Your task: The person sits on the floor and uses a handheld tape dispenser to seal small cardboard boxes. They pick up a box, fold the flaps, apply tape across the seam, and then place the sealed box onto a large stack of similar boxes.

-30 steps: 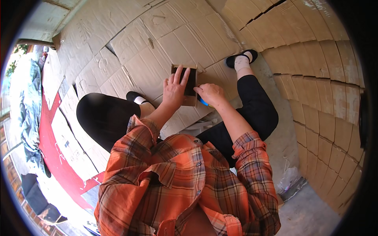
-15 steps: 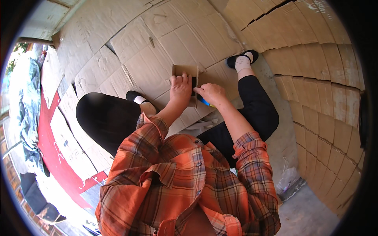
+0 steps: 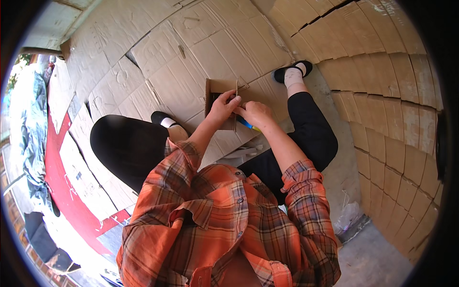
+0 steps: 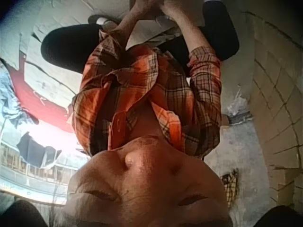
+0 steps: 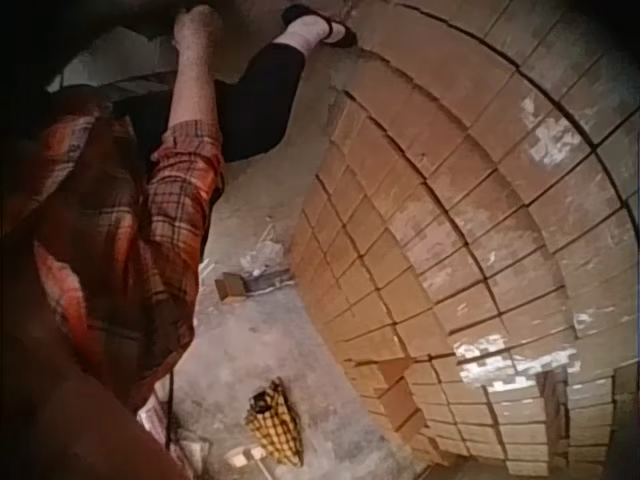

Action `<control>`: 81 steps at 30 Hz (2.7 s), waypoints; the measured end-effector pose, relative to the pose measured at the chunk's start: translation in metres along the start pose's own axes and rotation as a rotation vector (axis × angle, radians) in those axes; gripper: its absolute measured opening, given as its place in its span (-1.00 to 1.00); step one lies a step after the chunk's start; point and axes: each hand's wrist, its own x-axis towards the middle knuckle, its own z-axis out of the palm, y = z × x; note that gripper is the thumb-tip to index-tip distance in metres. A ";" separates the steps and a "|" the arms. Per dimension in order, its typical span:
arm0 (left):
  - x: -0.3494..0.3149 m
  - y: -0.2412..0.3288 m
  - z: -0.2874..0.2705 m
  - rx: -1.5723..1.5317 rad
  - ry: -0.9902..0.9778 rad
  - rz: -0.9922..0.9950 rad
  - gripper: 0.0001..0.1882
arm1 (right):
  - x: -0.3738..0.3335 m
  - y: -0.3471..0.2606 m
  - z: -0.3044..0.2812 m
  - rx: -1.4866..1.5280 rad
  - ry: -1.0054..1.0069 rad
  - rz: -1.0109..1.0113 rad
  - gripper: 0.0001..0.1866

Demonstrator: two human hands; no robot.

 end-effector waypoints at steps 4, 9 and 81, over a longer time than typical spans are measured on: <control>0.004 0.003 0.003 0.020 0.035 -0.099 -0.66 | 0.001 -0.002 -0.002 -0.003 -0.012 -0.008 -0.28; 0.018 -0.029 -0.010 -0.214 0.075 -0.185 -0.71 | 0.008 0.003 0.004 0.002 0.031 -0.050 -0.35; -0.022 -0.017 -0.030 0.719 0.071 0.485 -0.57 | 0.029 0.011 -0.027 0.943 0.121 -0.394 -0.33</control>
